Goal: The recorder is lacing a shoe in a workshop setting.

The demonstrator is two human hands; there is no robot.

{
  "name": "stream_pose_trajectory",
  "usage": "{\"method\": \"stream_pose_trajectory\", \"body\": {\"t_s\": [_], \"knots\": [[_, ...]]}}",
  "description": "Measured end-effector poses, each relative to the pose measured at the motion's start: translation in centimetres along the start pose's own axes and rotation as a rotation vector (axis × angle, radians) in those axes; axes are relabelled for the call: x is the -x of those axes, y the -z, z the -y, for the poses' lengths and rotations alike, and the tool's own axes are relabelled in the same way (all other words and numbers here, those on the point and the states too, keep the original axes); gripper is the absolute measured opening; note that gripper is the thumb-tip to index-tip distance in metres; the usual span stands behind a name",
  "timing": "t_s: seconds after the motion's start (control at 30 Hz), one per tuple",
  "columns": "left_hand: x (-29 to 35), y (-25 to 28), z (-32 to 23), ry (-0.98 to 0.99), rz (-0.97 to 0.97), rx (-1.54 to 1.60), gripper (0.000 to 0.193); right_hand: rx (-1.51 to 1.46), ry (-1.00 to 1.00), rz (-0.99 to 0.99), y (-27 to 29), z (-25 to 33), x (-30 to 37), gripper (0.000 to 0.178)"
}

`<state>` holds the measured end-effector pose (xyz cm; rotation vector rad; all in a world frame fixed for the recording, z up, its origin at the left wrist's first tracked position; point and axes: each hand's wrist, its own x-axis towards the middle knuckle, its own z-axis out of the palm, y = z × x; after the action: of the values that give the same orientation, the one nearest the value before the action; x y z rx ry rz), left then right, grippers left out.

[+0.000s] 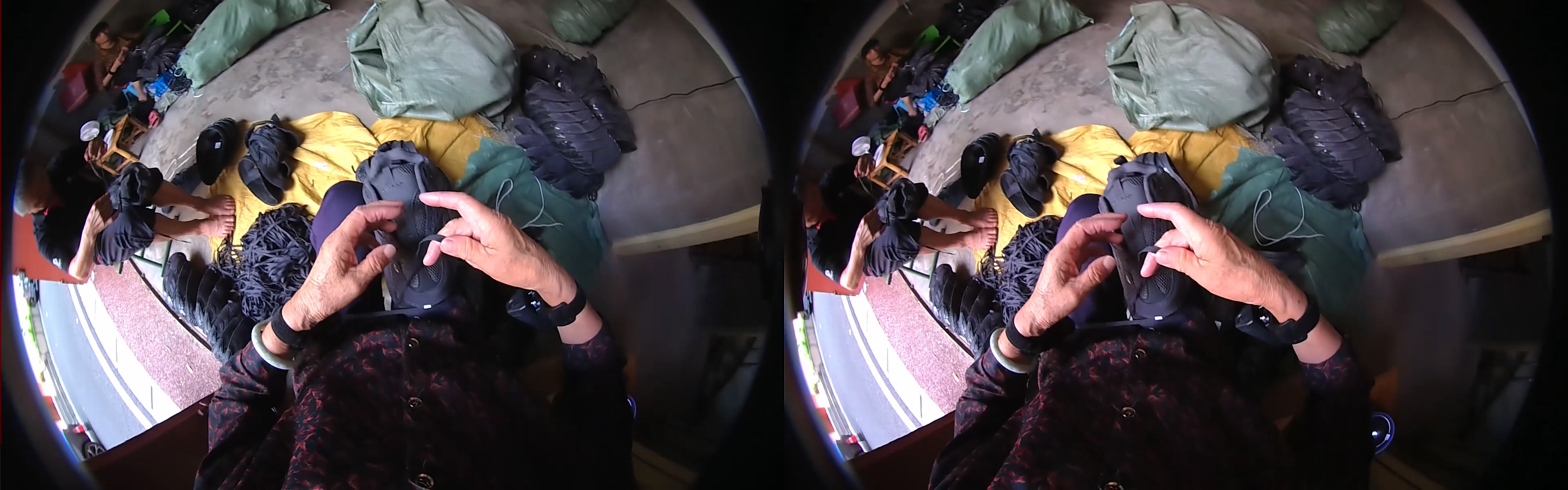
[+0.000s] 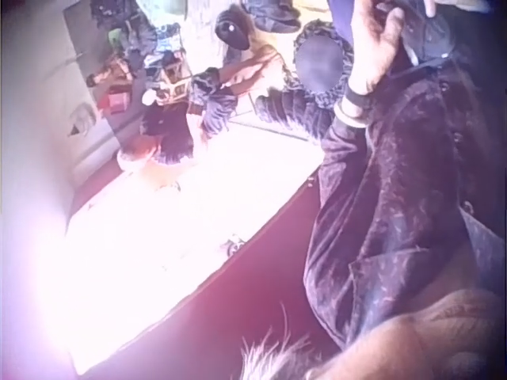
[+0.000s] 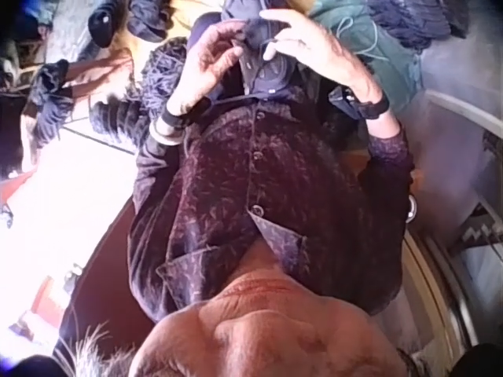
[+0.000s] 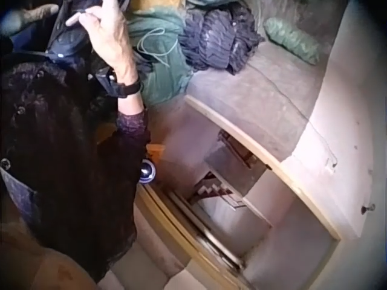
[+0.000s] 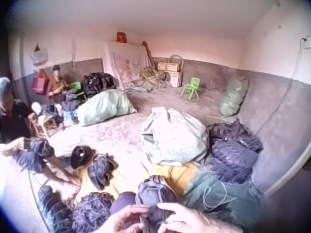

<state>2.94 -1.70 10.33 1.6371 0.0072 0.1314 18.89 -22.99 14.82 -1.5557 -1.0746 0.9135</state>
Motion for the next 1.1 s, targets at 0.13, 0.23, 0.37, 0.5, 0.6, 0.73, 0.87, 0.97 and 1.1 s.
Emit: {"method": "stream_pose_trajectory", "body": {"t_s": [0.13,0.23,0.37,0.5,0.6,0.73,0.87,0.97,1.1], "knots": [[-0.9,-1.1,-1.0,0.091,0.095,0.048,0.038,0.002,-0.055,0.054,-0.1,0.9,0.5,0.052],[-1.5,-1.6,-1.4,0.201,0.174,0.107,0.035,0.065,-0.040,0.062,-0.2,1.0,0.7,0.053],[-1.8,-1.3,-0.9,0.247,0.275,0.156,0.031,0.180,0.026,0.035,0.0,1.1,0.9,0.044],[-1.3,0.0,0.0,0.195,0.264,0.063,0.026,0.399,-0.004,-0.013,1.4,1.2,1.8,0.039],[-0.6,1.0,0.3,0.245,0.261,-0.193,0.022,0.475,-0.045,-0.012,2.0,0.2,2.9,0.027],[0.3,1.4,0.7,0.289,0.272,-0.319,0.017,0.486,-0.121,0.009,2.3,-1.6,4.2,0.022],[1.0,0.3,0.3,0.227,0.190,-0.300,0.016,0.784,0.150,-0.150,1.1,-1.9,4.3,0.030],[0.6,-0.8,-0.4,0.163,0.162,-0.302,0.015,0.457,0.101,-0.133,-1.2,-1.5,2.9,0.033],[0.2,-1.8,-1.2,0.183,0.198,-0.292,0.014,-0.051,-0.087,-0.051,-3.6,-1.9,1.9,0.027]]}}
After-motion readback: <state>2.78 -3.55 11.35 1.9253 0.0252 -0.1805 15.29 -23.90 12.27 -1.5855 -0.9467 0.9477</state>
